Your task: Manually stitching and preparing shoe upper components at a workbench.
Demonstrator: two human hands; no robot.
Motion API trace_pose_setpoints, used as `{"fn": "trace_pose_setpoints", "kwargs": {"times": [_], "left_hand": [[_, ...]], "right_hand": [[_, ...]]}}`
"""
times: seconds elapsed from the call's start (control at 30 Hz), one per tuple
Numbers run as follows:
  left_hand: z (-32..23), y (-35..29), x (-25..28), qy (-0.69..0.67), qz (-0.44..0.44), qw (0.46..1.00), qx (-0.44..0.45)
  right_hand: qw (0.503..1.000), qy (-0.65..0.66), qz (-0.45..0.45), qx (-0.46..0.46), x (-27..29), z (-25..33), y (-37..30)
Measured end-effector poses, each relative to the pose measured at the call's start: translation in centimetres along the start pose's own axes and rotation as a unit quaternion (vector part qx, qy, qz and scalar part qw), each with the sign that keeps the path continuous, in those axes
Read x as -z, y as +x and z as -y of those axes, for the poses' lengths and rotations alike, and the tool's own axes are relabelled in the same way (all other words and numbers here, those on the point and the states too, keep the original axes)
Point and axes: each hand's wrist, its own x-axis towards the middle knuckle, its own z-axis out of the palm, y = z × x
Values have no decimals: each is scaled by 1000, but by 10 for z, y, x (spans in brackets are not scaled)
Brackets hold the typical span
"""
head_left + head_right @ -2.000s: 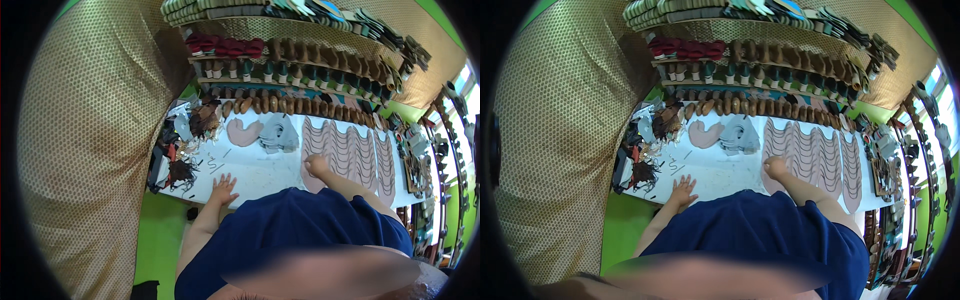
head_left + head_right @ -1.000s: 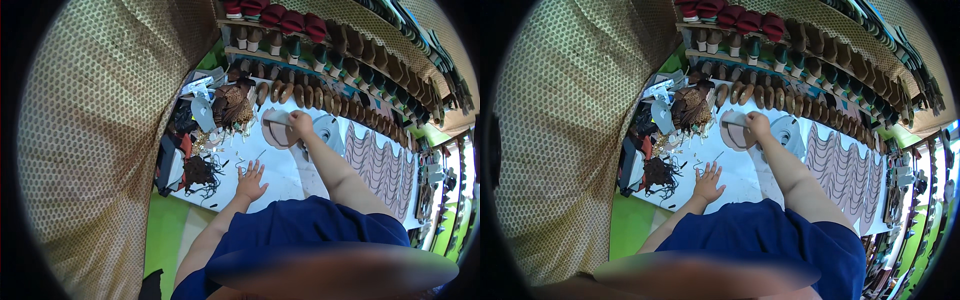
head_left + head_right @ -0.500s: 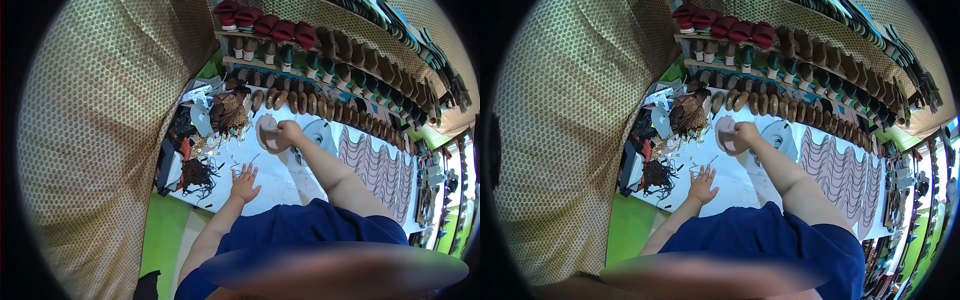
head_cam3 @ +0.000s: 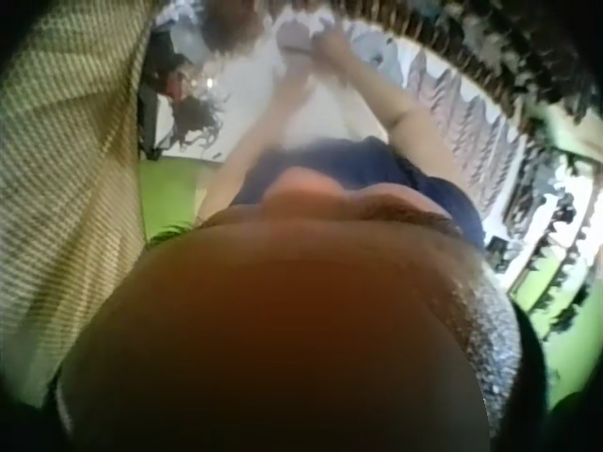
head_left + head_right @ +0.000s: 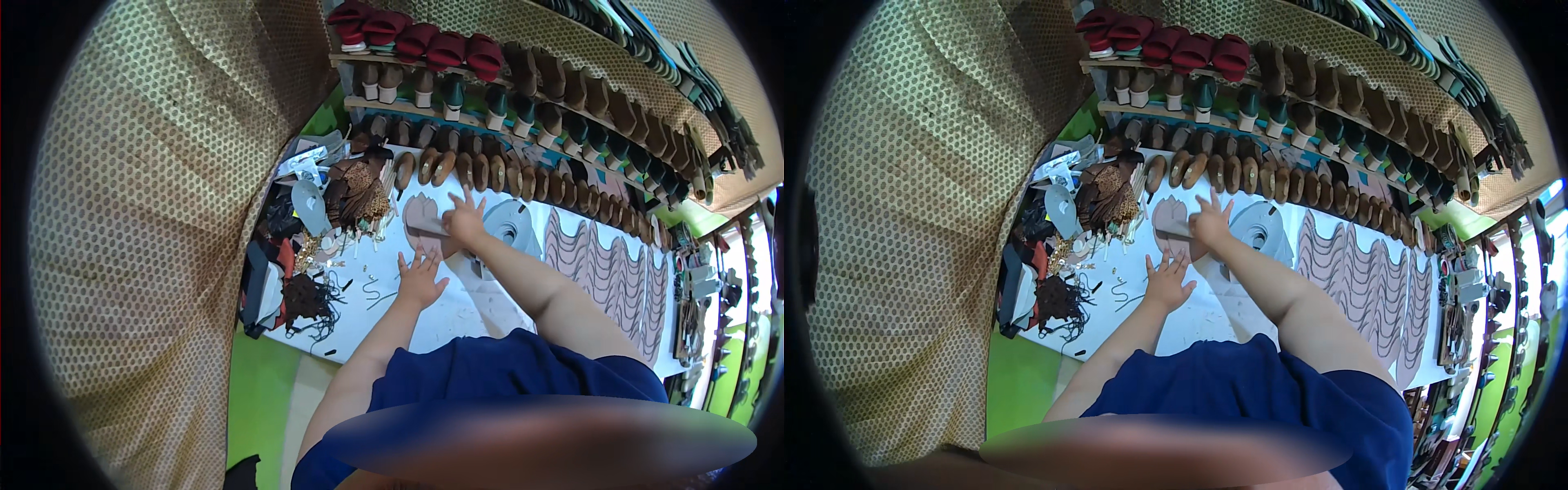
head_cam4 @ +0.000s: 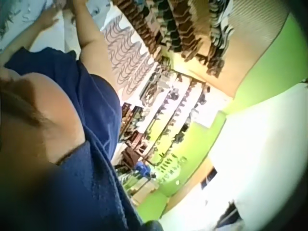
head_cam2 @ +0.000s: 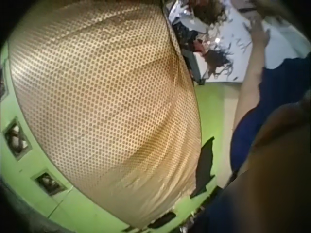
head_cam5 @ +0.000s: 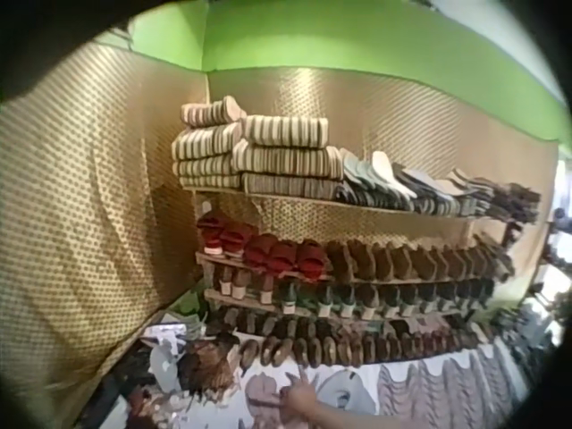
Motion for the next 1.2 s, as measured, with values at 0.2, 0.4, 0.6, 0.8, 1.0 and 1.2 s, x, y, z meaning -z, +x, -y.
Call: {"fn": "trace_pose_setpoints", "kwargs": {"times": [0.2,0.4,0.6,0.8,1.0,1.2], "left_hand": [[-2,8,4,11,57,998,26],[-5,7,1,8,45,999,27],[-3,3,2,4,4,1000,18],[-4,-10,10,10,15,999,32],[25,-50,23,110,15,991,79],[40,-134,39,89,6,983,160]], "right_hand": [[975,-25,-203,-83,51,-63,63],[950,1,-312,-29,95,-62,58],[960,103,-248,74,123,-28,9],[965,218,-35,140,118,-26,-28],[982,65,8,176,120,19,-75],[934,-1,-64,352,66,25,-141]]}}
